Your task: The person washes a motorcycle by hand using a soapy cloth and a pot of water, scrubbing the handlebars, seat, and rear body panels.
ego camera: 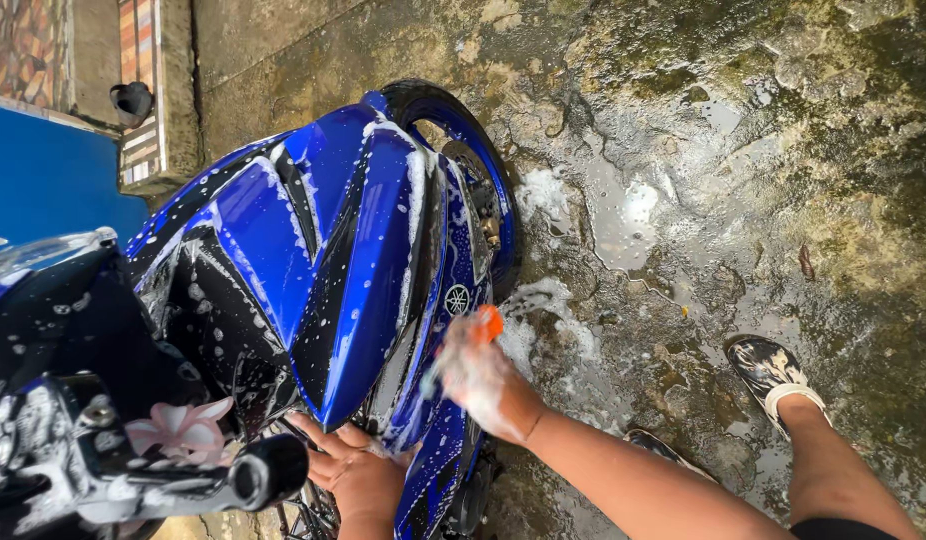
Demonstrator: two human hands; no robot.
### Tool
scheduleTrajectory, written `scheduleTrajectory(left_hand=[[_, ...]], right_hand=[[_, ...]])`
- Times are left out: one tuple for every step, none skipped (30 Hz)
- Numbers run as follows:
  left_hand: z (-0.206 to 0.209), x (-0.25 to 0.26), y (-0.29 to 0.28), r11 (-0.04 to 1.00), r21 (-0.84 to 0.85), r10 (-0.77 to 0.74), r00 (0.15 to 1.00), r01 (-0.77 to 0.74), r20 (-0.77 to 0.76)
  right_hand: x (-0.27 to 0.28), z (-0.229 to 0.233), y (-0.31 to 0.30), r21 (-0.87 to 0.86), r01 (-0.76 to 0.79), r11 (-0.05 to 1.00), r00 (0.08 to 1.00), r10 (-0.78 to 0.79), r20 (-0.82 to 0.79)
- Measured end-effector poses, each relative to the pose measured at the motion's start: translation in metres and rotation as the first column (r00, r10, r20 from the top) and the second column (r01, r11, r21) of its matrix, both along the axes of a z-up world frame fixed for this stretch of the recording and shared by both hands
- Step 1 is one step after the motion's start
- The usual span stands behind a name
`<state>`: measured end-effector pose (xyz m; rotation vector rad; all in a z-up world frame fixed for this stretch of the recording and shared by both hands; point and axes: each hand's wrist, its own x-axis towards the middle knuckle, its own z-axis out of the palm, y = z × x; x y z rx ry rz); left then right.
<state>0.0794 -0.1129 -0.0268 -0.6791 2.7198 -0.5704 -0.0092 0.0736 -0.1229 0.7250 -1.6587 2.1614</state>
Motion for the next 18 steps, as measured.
scheduleTrajectory(left_hand=[[0.006, -0.003, 0.007, 0.999, 0.031, 0.027, 1.0, -0.027, -0.005], [0.011, -0.006, 0.012, 0.997, 0.006, 0.073, 0.995, -0.074, 0.072], [0.013, -0.009, 0.016, 0.993, -0.023, 0.12, 0.982, -0.118, 0.147], [0.014, -0.014, 0.017, 0.987, -0.058, 0.161, 0.961, -0.151, 0.224], [0.013, -0.016, 0.018, 0.985, -0.099, 0.164, 0.958, -0.144, 0.236], [0.01, -0.015, 0.018, 0.981, -0.138, 0.169, 0.954, -0.138, 0.248], [0.006, -0.013, 0.016, 0.975, -0.178, 0.175, 0.95, -0.131, 0.26], [0.002, -0.01, 0.013, 0.971, -0.198, 0.182, 0.946, -0.131, 0.269], [-0.003, -0.008, 0.01, 0.967, -0.219, 0.19, 0.941, -0.131, 0.279], [-0.008, -0.008, 0.007, 0.963, -0.236, 0.2, 0.938, -0.133, 0.285], [-0.013, -0.009, 0.003, 0.955, -0.248, 0.243, 0.907, -0.162, 0.344], [-0.016, -0.011, -0.001, 0.945, -0.263, 0.291, 0.871, -0.196, 0.396], [-0.017, -0.012, -0.004, 0.933, -0.279, 0.335, 0.83, -0.227, 0.446], [-0.018, -0.012, -0.005, 0.925, -0.281, 0.358, 0.835, -0.256, 0.418], [-0.02, -0.012, -0.004, 0.916, -0.282, 0.38, 0.839, -0.284, 0.39], [-0.021, -0.01, -0.003, 0.907, -0.283, 0.402, 0.84, -0.311, 0.364], [-0.022, -0.008, -0.003, 0.918, -0.289, 0.365, 0.864, -0.271, 0.348], [-0.022, -0.006, -0.003, 0.928, -0.295, 0.322, 0.886, -0.226, 0.333]], right_hand=[[-0.017, -0.006, -0.004, -0.226, -0.036, 0.974, 0.98, 0.079, 0.185], [-0.038, -0.01, -0.008, -0.445, -0.023, 0.895, 0.921, 0.192, 0.339], [-0.061, -0.012, -0.009, -0.634, 0.036, 0.773, 0.83, 0.33, 0.449], [-0.085, -0.014, -0.008, -0.776, 0.143, 0.614, 0.717, 0.477, 0.509], [-0.117, -0.016, -0.003, -0.288, 0.209, 0.935, 0.877, -0.048, 0.479], [-0.154, -0.017, 0.004, 0.264, 0.417, 0.87, 0.881, -0.459, 0.119], [-0.195, -0.014, 0.004, -0.122, 0.223, 0.967, 0.885, -0.148, 0.441], [-0.227, -0.009, 0.002, -0.533, 0.11, 0.839, 0.775, 0.263, 0.575], [-0.24, -0.011, 0.005, -0.376, 0.092, 0.922, 0.782, 0.166, 0.6], [-0.25, -0.015, 0.007, -0.202, 0.073, 0.977, 0.792, 0.067, 0.606], [-0.256, -0.02, 0.007, -0.022, 0.057, 0.998, 0.804, -0.033, 0.594], [-0.253, -0.027, 0.003, -0.04, 0.102, 0.994, 0.795, -0.057, 0.604], [-0.242, -0.037, -0.001, -0.058, 0.147, 0.987, 0.785, -0.081, 0.614], [-0.231, -0.047, -0.006, -0.107, 0.151, 0.983, 0.664, -0.02, 0.748], [-0.216, -0.059, -0.011, -0.154, 0.16, 0.975, 0.519, 0.049, 0.853], [-0.194, -0.07, -0.016, -0.446, 0.229, 0.865, 0.455, 0.31, 0.835], [-0.163, -0.08, -0.021, -0.381, 0.262, 0.887, 0.453, 0.235, 0.86], [-0.137, -0.086, -0.031, -0.436, 0.328, 0.838, 0.298, 0.346, 0.89]])
